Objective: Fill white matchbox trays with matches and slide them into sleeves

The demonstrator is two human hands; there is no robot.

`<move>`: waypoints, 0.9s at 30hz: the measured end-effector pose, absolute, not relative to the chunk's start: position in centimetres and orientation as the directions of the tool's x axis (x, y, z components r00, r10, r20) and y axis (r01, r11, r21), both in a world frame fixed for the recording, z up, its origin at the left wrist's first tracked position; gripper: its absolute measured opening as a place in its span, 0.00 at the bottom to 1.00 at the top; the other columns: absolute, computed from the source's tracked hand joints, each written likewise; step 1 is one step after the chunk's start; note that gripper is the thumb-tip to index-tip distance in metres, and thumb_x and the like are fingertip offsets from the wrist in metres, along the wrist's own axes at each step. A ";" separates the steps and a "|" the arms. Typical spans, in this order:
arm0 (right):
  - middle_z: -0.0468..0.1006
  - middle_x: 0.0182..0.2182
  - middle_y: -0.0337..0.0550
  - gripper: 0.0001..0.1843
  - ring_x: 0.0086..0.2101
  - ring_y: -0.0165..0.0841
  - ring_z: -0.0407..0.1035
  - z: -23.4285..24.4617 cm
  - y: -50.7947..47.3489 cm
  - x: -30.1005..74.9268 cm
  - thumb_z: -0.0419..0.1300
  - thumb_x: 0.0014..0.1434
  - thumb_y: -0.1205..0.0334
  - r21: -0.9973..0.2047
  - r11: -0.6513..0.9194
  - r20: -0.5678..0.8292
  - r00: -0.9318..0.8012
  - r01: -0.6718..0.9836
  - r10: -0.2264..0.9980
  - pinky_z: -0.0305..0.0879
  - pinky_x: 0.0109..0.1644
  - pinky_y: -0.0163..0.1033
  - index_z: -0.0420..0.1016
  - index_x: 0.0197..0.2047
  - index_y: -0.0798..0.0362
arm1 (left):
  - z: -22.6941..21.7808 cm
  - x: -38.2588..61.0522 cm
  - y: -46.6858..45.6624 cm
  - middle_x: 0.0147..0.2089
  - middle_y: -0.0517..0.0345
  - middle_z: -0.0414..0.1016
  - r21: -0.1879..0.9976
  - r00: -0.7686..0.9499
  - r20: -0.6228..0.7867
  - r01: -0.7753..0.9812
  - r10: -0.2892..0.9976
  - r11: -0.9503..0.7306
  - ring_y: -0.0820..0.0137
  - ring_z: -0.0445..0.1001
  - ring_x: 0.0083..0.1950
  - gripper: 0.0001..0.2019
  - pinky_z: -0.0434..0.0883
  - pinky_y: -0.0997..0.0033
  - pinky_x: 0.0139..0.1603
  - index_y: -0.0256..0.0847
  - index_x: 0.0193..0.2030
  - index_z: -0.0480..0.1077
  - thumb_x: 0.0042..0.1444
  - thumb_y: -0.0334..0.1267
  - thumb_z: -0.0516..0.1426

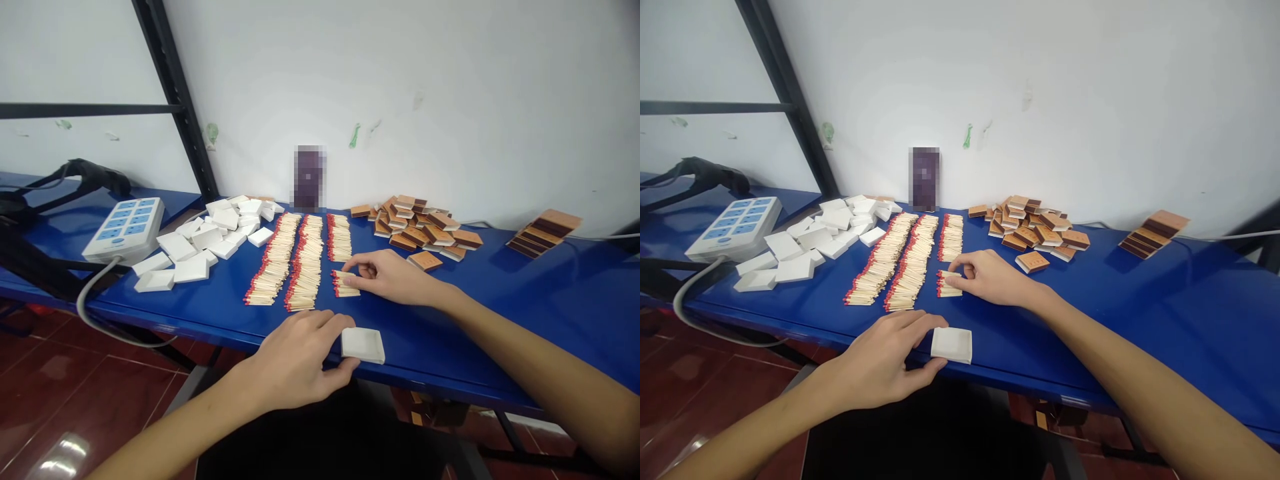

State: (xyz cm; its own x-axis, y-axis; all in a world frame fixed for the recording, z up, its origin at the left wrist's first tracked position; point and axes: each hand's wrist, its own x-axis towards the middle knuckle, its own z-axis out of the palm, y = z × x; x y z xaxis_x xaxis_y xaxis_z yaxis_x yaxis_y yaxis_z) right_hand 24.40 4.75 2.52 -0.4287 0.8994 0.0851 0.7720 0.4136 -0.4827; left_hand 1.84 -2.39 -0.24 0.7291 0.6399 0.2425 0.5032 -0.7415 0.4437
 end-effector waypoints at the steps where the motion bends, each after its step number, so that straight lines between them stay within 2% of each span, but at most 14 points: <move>1: 0.66 0.19 0.34 0.19 0.22 0.28 0.57 2.5 4.7 24.4 0.57 0.60 0.45 -0.488 0.423 0.085 -0.441 0.763 0.893 0.49 0.28 0.36 0.80 0.40 0.51 | -0.2 1.8 -2.4 0.43 0.54 0.76 0.443 0.729 0.247 0.501 0.639 -0.743 0.62 0.75 0.42 0.14 0.71 0.63 0.42 0.40 0.52 0.67 0.61 0.40 0.55; 7: 0.65 0.22 0.34 0.22 0.23 0.27 0.57 2.8 4.5 24.7 0.59 0.57 0.42 -0.501 0.428 0.038 -0.475 0.752 0.879 0.50 0.28 0.36 0.79 0.43 0.51 | -0.1 2.0 -2.5 0.42 0.54 0.76 0.442 0.721 0.256 0.505 0.644 -0.741 0.61 0.75 0.41 0.14 0.70 0.63 0.41 0.40 0.52 0.68 0.60 0.40 0.56; 13: 0.68 0.29 0.38 0.41 0.28 0.30 0.60 3.3 4.3 25.1 0.68 0.43 0.35 -0.429 0.463 -0.036 -0.527 0.776 0.849 0.53 0.29 0.36 0.74 0.55 0.52 | -0.2 1.8 -2.6 0.41 0.55 0.75 0.433 0.721 0.253 0.512 0.645 -0.742 0.61 0.75 0.41 0.15 0.70 0.63 0.41 0.41 0.53 0.68 0.61 0.41 0.56; 15: 0.68 0.29 0.38 0.39 0.28 0.30 0.61 3.2 4.4 25.1 0.67 0.44 0.36 -0.433 0.466 -0.027 -0.527 0.772 0.849 0.53 0.30 0.37 0.75 0.54 0.52 | -0.2 1.8 -2.5 0.41 0.55 0.75 0.432 0.720 0.254 0.513 0.646 -0.742 0.62 0.75 0.41 0.15 0.70 0.63 0.41 0.41 0.53 0.68 0.61 0.41 0.56; 21: 0.66 0.21 0.36 0.26 0.23 0.28 0.57 2.0 4.9 25.0 0.61 0.54 0.39 -0.485 0.454 0.060 -0.490 0.748 0.870 0.50 0.27 0.36 0.82 0.43 0.52 | -0.2 1.9 -2.5 0.41 0.55 0.75 0.444 0.718 0.260 0.505 0.646 -0.740 0.63 0.74 0.40 0.13 0.70 0.65 0.40 0.40 0.51 0.68 0.61 0.40 0.56; 27: 0.74 0.26 0.40 0.22 0.24 0.28 0.59 1.5 5.2 24.8 0.59 0.59 0.43 -0.477 0.479 0.103 -0.494 0.737 0.864 0.52 0.28 0.36 0.82 0.41 0.52 | -0.2 1.9 -2.5 0.42 0.56 0.75 0.447 0.717 0.259 0.505 0.647 -0.738 0.63 0.74 0.40 0.14 0.69 0.65 0.40 0.40 0.52 0.68 0.60 0.40 0.56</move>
